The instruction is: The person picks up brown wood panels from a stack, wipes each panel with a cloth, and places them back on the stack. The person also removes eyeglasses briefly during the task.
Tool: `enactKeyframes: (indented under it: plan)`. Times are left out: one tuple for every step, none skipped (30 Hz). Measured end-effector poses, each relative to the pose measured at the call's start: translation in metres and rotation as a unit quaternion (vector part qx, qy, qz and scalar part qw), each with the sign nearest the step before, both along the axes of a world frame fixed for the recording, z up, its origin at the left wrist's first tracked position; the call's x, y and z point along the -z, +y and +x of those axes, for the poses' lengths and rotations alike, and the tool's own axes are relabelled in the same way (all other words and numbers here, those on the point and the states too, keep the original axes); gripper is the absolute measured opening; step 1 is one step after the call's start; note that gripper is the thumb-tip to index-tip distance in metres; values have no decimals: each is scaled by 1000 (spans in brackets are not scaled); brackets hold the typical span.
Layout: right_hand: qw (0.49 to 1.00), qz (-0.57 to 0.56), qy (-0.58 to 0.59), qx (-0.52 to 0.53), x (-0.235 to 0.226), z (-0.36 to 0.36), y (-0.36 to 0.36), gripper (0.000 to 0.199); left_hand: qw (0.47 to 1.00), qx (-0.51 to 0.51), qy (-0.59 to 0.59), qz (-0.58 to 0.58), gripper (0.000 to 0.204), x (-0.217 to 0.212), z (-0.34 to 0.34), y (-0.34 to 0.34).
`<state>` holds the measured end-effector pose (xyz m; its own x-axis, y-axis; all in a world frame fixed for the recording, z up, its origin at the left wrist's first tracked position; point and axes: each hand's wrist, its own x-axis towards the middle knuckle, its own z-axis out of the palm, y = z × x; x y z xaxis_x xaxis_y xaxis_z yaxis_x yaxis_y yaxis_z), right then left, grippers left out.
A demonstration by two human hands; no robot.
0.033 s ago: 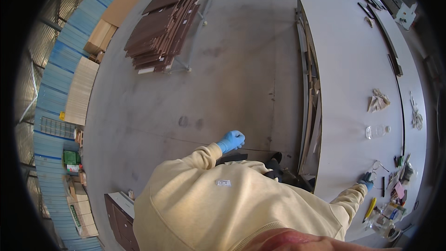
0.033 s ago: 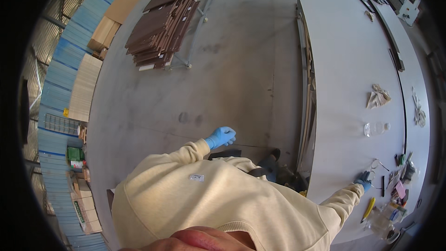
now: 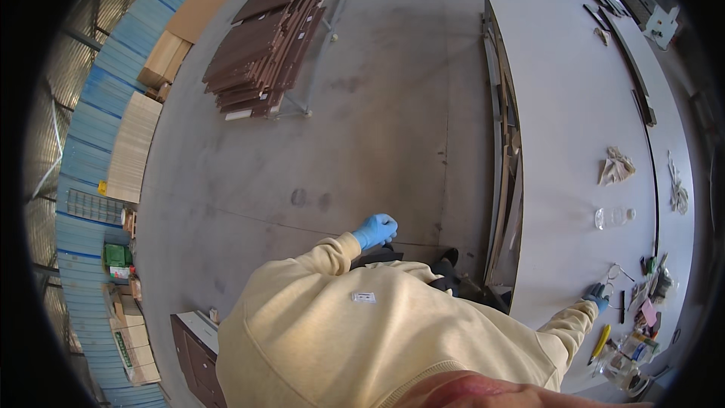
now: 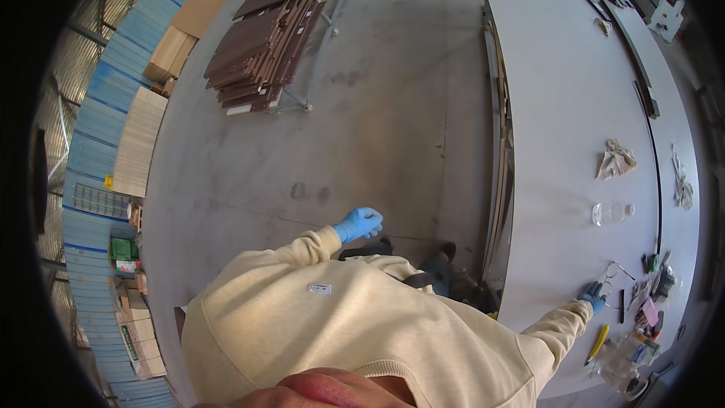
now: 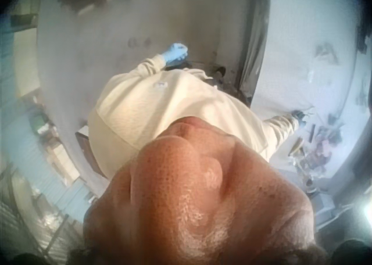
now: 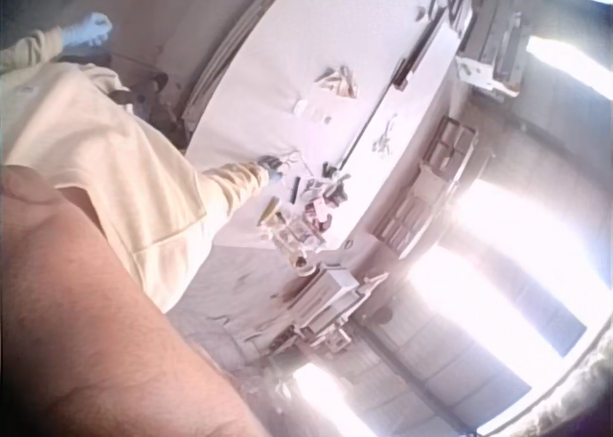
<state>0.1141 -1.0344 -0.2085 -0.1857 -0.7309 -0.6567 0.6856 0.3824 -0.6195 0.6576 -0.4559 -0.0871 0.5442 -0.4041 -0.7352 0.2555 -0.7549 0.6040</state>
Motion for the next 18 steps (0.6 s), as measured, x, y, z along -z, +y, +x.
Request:
enactKeyframes:
  plan:
    - [1000, 10, 21, -3, -3, 20, 4, 67, 1000, 1, 3, 28, 34, -6, 1, 9]
    - [998, 11, 55, -5, -4, 22, 4, 68, 999, -2, 0, 38, 31, -6, 10, 1]
    - [996, -10, 93, -6, -4, 6, -11, 69, 1000, -5, 0, 25, 29, 2, 20, -12]
    - [991, -27, 129, -9, -6, -5, -25, 70, 1000, -11, 0, 16, 27, 11, 30, -24]
    - [991, 25, 124, -39, -6, 10, -17, 71, 1000, -25, -5, 16, 27, 9, 35, -21]
    - [981, 21, 193, -10, -3, 29, -3, 72, 999, -38, -10, 17, 27, 8, 41, -18]
    - [978, 17, 209, -19, -6, 14, -14, 71, 999, -41, -7, -20, 27, 19, 58, -23]
    - [969, 22, 241, -44, 3, 39, -3, 68, 998, -60, -4, -6, 28, 21, 62, -8]
    - [957, 10, 286, -51, 0, 40, -1, 67, 998, -58, 3, -18, 29, 31, 80, -12]
    - [950, -20, 310, -11, -6, 55, 16, 62, 998, -49, 2, -27, 31, 36, 99, -25]
    - [942, -19, 334, -23, -9, 103, 36, 57, 997, -72, 3, -14, 31, 34, 103, -6]
    - [934, -27, 357, -16, -21, 140, 57, 53, 997, -77, 4, -16, 30, 35, 118, -1]
    - [924, -32, 381, -19, -44, 194, 84, 48, 996, -91, 5, -13, 29, 37, 130, 12]
    - [924, -87, 371, -19, -55, 238, 107, 42, 995, -99, 12, -21, 29, 44, 148, 20]
    - [924, -143, 355, -20, -64, 281, 129, 35, 994, -106, 17, -32, 29, 54, 168, 25]
    - [925, -169, 337, -56, -72, 327, 150, 35, 992, -115, 24, -42, 28, 62, 188, 29]
    - [925, -197, 315, -81, -78, 374, 166, 36, 992, -114, 14, -58, 26, 66, 218, 23]
    - [922, -207, 307, -111, -72, 419, 176, 37, 991, -117, 8, -70, 24, 67, 242, 22]
